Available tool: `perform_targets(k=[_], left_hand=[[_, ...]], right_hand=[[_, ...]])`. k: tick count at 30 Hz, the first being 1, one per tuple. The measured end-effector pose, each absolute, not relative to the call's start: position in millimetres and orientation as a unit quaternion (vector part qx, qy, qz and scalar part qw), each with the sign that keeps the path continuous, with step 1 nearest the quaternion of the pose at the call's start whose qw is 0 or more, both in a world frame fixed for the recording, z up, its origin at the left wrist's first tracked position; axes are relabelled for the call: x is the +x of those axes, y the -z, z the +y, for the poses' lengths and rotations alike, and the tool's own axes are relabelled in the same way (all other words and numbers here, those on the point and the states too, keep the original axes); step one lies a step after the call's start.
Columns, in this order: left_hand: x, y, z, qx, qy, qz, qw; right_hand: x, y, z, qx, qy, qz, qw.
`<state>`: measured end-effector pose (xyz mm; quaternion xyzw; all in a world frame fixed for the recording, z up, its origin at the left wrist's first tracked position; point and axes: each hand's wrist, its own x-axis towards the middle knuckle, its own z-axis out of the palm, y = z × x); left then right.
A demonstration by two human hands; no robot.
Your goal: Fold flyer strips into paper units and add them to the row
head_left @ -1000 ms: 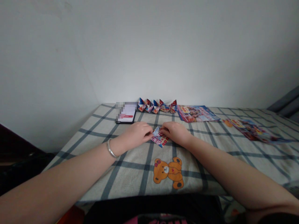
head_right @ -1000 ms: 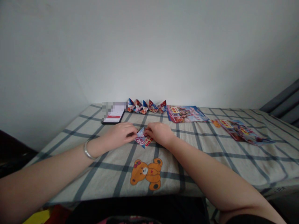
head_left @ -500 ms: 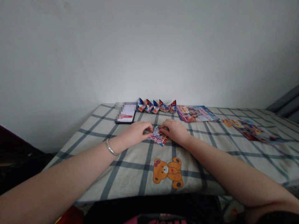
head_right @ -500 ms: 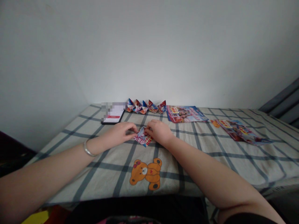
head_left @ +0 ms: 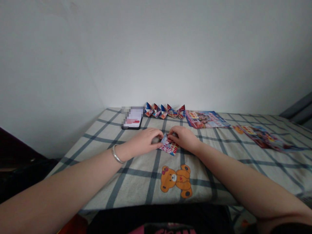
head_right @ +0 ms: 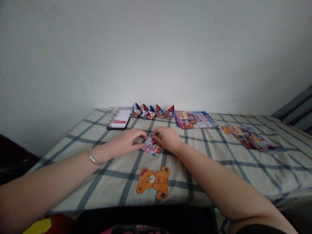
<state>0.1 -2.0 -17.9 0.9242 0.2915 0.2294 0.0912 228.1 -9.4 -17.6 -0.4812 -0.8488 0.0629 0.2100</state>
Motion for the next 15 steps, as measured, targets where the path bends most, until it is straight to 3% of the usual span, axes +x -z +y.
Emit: perform_targets(k=[4, 10, 15], left_hand=[[1, 20, -5, 0.926, -0.230, 0.291, 0.070], [0, 20, 0, 0.936, -0.226, 0.265, 0.046], [0, 16, 1, 0.946, -0.208, 0.248, 0.021]], right_hand=[[232, 14, -11, -0.475, -0.053, -0.851, 0.217], [239, 11, -12, -0.326, -0.053, -0.917, 0.224], [233, 12, -17, -0.316, -0.022, -0.925, 0.211]])
